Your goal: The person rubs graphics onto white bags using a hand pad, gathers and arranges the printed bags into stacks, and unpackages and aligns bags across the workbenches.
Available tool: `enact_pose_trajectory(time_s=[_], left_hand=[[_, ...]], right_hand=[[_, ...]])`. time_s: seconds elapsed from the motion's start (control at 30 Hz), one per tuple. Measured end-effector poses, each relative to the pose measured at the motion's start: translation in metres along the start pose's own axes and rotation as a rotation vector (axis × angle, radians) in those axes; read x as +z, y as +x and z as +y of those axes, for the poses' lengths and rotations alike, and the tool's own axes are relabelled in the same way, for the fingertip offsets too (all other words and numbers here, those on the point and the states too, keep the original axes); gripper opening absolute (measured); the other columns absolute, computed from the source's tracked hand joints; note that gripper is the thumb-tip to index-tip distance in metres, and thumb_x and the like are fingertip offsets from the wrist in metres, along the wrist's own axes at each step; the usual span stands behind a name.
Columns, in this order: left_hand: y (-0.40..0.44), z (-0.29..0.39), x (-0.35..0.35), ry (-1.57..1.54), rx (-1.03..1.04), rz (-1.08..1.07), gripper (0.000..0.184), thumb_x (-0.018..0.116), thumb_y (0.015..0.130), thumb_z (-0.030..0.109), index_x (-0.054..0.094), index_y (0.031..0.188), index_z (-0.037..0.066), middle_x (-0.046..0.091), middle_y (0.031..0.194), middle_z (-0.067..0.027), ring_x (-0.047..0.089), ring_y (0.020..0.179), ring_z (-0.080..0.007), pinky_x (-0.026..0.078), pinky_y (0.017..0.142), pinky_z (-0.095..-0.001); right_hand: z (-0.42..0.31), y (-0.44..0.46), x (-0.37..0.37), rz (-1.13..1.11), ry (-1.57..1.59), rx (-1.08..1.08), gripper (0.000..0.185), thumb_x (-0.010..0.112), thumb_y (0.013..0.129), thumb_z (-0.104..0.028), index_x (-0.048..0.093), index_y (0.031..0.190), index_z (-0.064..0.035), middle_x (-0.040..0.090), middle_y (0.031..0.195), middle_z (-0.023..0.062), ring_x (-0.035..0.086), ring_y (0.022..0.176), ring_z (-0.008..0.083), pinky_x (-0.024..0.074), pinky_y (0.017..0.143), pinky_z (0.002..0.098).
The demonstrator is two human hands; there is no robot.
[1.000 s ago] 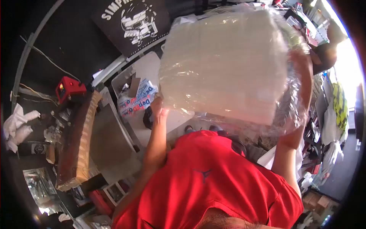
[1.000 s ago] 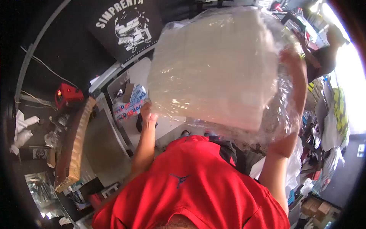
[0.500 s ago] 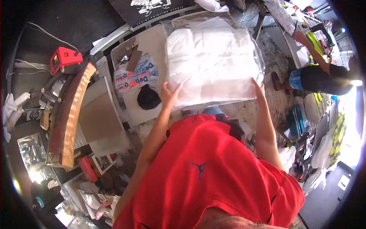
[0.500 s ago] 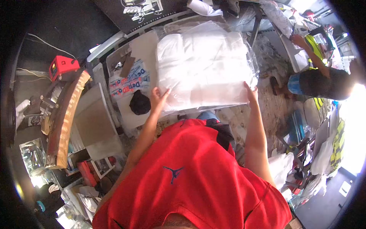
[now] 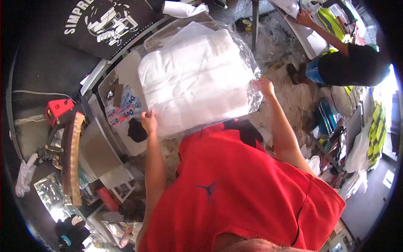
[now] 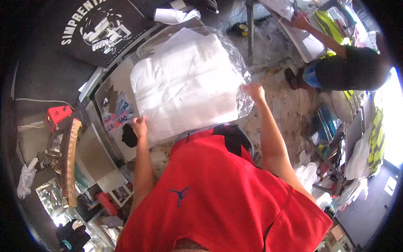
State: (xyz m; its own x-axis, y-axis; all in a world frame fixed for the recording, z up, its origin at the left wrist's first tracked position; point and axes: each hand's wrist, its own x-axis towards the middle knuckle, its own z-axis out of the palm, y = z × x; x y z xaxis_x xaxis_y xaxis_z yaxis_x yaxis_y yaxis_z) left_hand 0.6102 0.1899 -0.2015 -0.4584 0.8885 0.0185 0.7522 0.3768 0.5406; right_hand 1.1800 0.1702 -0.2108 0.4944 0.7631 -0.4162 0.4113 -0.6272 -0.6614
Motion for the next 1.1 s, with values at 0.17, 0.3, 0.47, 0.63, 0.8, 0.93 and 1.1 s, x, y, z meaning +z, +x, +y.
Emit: enact_pose_trajectory(time_s=[0.17,0.3,0.47,0.63,0.8,0.93,1.1], left_hand=[[0.013,0.003,0.005,0.173,0.103,0.022,0.023,0.069,0.085,0.024,0.057,0.081,0.004,0.064,0.075,-0.0108,0.061,0.070,-0.0293,0.047,0.069,-0.0400],[0.009,0.008,-0.001,0.169,0.160,0.047,0.021,0.064,0.086,0.021,0.055,0.079,0.004,0.063,0.078,-0.0158,0.059,0.075,-0.0361,0.045,0.070,-0.0444],[0.012,-0.002,-0.006,0.195,0.188,0.093,0.023,0.057,0.088,0.022,0.054,0.076,0.002,0.063,0.079,-0.0199,0.059,0.079,-0.0411,0.044,0.071,-0.0488],[0.033,-0.023,-0.027,0.275,0.100,-0.125,0.010,0.060,0.080,0.014,0.058,0.080,0.004,0.063,0.075,-0.0184,0.063,0.079,-0.0377,0.048,0.075,-0.0445],[0.032,-0.002,-0.030,0.016,0.080,-0.071,0.030,0.072,0.078,0.022,0.058,0.099,0.006,0.064,0.092,-0.0134,0.063,0.086,-0.0329,0.048,0.080,-0.0417],[-0.001,0.044,-0.027,-0.038,0.237,-0.118,0.053,0.074,0.078,0.041,0.057,0.109,0.002,0.061,0.107,-0.0148,0.061,0.095,-0.0320,0.048,0.084,-0.0423],[0.000,0.053,-0.012,0.143,0.222,-0.159,0.056,0.067,0.082,0.047,0.056,0.112,0.001,0.061,0.110,-0.0215,0.058,0.102,-0.0395,0.046,0.087,-0.0456]], right_hand=[[-0.002,-0.003,0.014,0.336,0.050,-0.309,0.049,0.074,0.077,-0.037,0.058,0.106,-0.0004,0.064,0.091,0.0198,0.062,0.093,0.0362,0.0477,0.083,0.0424],[-0.029,-0.002,0.031,0.365,-0.092,-0.280,0.042,0.063,0.083,-0.034,0.058,0.112,-0.0036,0.063,0.109,0.0218,0.060,0.101,0.0395,0.0479,0.085,0.0451],[-0.012,0.007,-0.009,0.351,-0.145,-0.103,0.030,0.057,0.084,-0.028,0.066,0.105,-0.0083,0.066,0.094,0.0221,0.065,0.088,0.0380,0.0501,0.079,0.0452],[0.124,0.048,-0.002,0.342,-0.500,-0.032,0.029,0.056,0.082,-0.028,0.069,0.093,-0.0043,0.068,0.095,0.0214,0.064,0.088,0.0418,0.0510,0.079,0.0467],[0.019,0.012,-0.029,0.839,-0.388,-0.239,0.025,0.063,0.077,-0.030,0.071,0.082,-0.0076,0.067,0.097,0.0183,0.064,0.092,0.0371,0.0514,0.079,0.0446],[-0.003,0.010,-0.027,-0.164,-0.623,-0.348,0.027,0.061,0.078,-0.031,0.069,0.092,-0.0087,0.068,0.088,0.0135,0.066,0.085,0.0327,0.0519,0.074,0.0419],[-0.021,-0.002,0.003,0.019,-0.251,-0.082,0.043,0.074,0.076,-0.037,0.065,0.106,-0.0082,0.067,0.102,0.0156,0.065,0.097,0.0304,0.0511,0.083,0.0366]])
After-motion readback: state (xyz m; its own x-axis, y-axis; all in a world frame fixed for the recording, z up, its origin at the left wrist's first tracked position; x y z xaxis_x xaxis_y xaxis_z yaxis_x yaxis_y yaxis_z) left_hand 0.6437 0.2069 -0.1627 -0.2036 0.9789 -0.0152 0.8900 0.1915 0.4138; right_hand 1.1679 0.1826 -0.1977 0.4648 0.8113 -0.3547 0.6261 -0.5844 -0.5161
